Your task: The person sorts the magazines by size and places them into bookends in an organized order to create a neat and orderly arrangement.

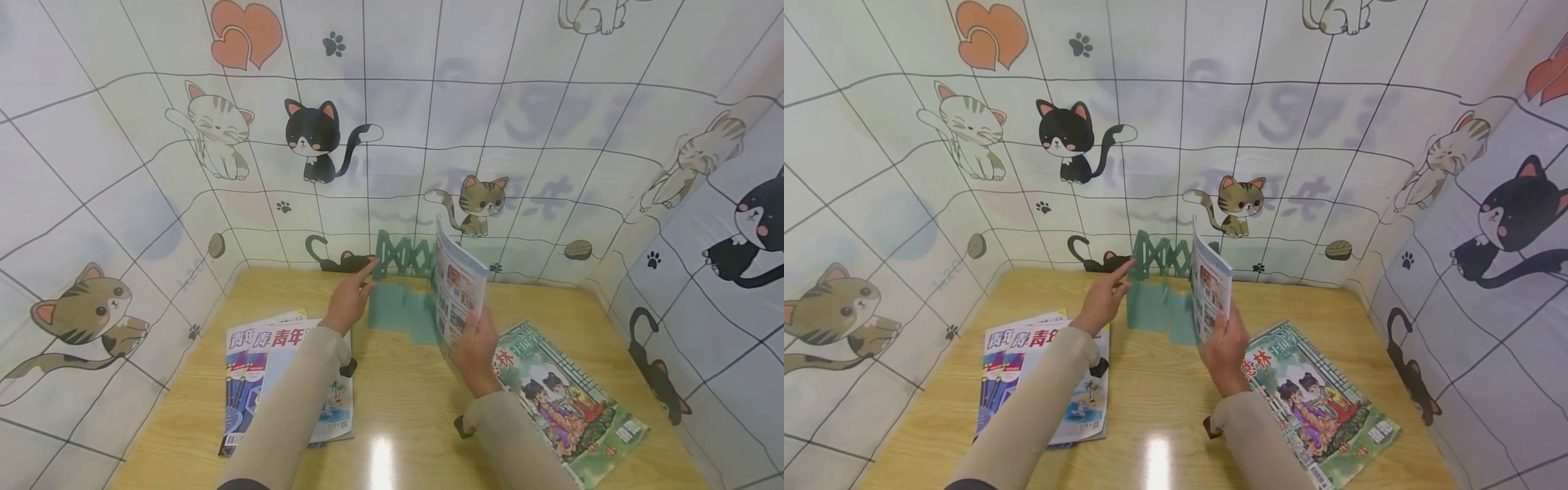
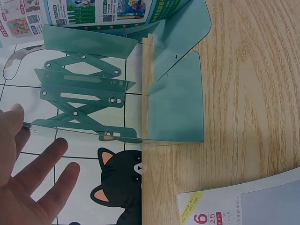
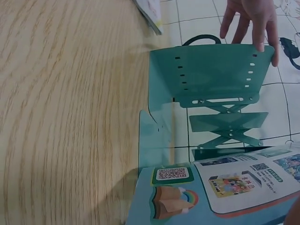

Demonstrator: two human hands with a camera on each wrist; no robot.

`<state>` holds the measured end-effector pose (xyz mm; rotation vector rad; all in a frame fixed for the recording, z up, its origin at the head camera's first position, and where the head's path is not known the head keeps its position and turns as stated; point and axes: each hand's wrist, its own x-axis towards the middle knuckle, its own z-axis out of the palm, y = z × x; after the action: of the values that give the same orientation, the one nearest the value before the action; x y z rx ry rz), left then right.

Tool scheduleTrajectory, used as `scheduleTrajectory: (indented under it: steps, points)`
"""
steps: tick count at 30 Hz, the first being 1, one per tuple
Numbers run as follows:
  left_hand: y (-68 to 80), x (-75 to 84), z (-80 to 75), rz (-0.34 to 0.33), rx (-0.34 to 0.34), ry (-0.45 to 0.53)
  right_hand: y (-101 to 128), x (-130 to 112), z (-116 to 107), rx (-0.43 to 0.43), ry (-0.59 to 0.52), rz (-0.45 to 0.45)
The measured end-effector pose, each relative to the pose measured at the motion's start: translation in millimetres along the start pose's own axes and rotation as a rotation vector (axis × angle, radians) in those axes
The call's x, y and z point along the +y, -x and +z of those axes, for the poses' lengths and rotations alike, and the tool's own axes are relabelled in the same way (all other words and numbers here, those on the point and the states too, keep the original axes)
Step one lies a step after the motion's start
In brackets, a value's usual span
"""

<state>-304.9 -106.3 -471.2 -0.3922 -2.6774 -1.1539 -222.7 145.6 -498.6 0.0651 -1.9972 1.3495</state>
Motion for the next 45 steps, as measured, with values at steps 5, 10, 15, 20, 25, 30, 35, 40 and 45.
scheduleTrajectory:
  steps: [5,10,15,20,25,30,35,40,45]
  points:
    - [0.1,1.0,-0.8,-0.005,-0.007,-0.001,-1,2,4,-0.055,0.032,-0.034]
    - [0.0,1.4,-0.9,-0.008,-0.003,-0.005,-4,8,6,-0.085,0.116,-0.188]
    - [0.0,-1.0,1.9,-0.002,0.010,-0.014,-3,13,5,-0.159,0.214,-0.272]
    - [0.0,-2.1,4.2,0.013,0.030,-0.015,-4,10,2,-0.241,0.284,-0.265]
    - [1.4,-0.1,3.2,0.006,0.023,-0.007,-5,7,3,-0.249,0.300,-0.332]
    - [1.1,0.3,4.0,-0.003,0.014,-0.004,-5,9,4,-0.252,0.291,-0.353]
    - [1.1,-0.4,4.6,-0.005,0.018,-0.025,-5,14,6,-0.261,0.298,-0.327]
    - [1.1,0.2,4.2,-0.005,0.014,-0.010,-5,13,6,-0.295,0.299,-0.302]
    - [1.1,0.2,4.0,-0.014,0.008,-0.005,-5,10,5,-0.353,0.315,-0.255]
